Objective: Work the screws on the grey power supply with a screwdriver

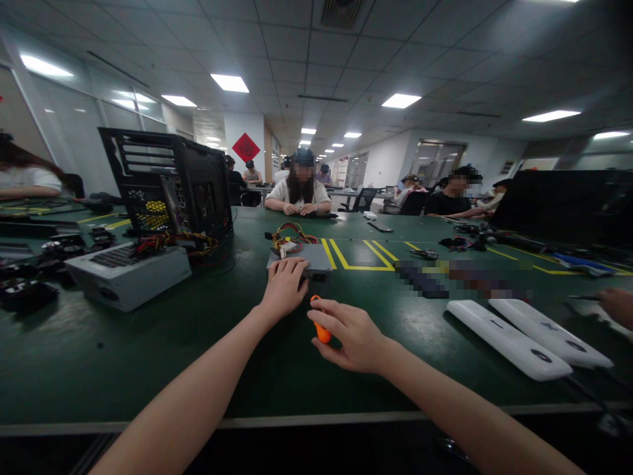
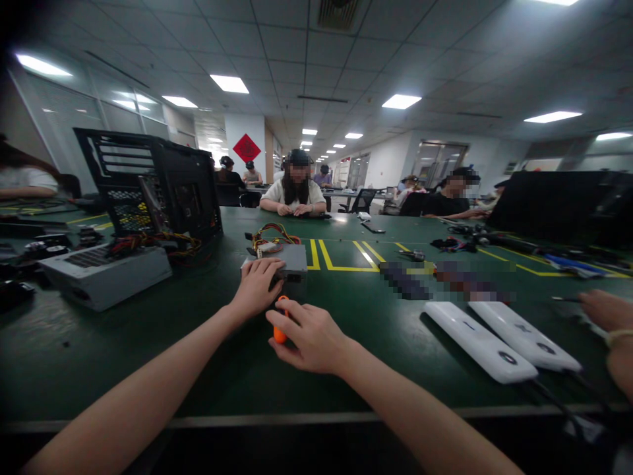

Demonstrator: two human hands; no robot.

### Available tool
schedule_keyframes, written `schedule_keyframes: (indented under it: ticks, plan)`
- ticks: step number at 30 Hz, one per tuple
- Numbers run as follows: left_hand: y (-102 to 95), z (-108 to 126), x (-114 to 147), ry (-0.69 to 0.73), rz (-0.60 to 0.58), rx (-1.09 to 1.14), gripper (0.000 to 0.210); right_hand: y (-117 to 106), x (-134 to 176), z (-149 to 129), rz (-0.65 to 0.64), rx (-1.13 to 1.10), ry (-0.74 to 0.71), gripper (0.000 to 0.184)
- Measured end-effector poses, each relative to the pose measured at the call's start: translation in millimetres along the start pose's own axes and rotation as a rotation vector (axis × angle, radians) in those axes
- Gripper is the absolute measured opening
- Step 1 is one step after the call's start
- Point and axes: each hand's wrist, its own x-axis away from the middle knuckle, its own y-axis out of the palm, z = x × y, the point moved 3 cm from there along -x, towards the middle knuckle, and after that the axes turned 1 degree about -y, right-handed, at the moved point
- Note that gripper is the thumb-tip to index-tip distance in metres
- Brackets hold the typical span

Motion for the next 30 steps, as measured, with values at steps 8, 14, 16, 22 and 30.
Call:
schedule_keyframes:
  ticks: [8,14,16,22,30]
  plan:
    - [-0.1,0.2,0.5,-0.004,-0.003,0.004,0.036,-1.8,3.0,5.5,0.186,0.043,0.025,0.020]
    - [0.1,0.2,-0.2,-0.002,-0.002,0.005,0.034,0.0,-3.2,0.1,0.017,0.023,-0.007,0.030]
    - [-0.2,0.2,-0.3,-0.003,-0.001,0.003,0.034,1.4,-3.3,0.2,0.021,0.040,-0.008,0.028]
    - [-0.5,0.3,0.4,0.000,0.004,0.004,0.034,-1.3,4.0,12.0,0.179,0.069,0.092,0.015]
    - [0.0,-0.2,-0.1,-0.004,-0.011,0.008,0.036,-2.1,0.3,3.8,0.071,0.268,0.026,0.010]
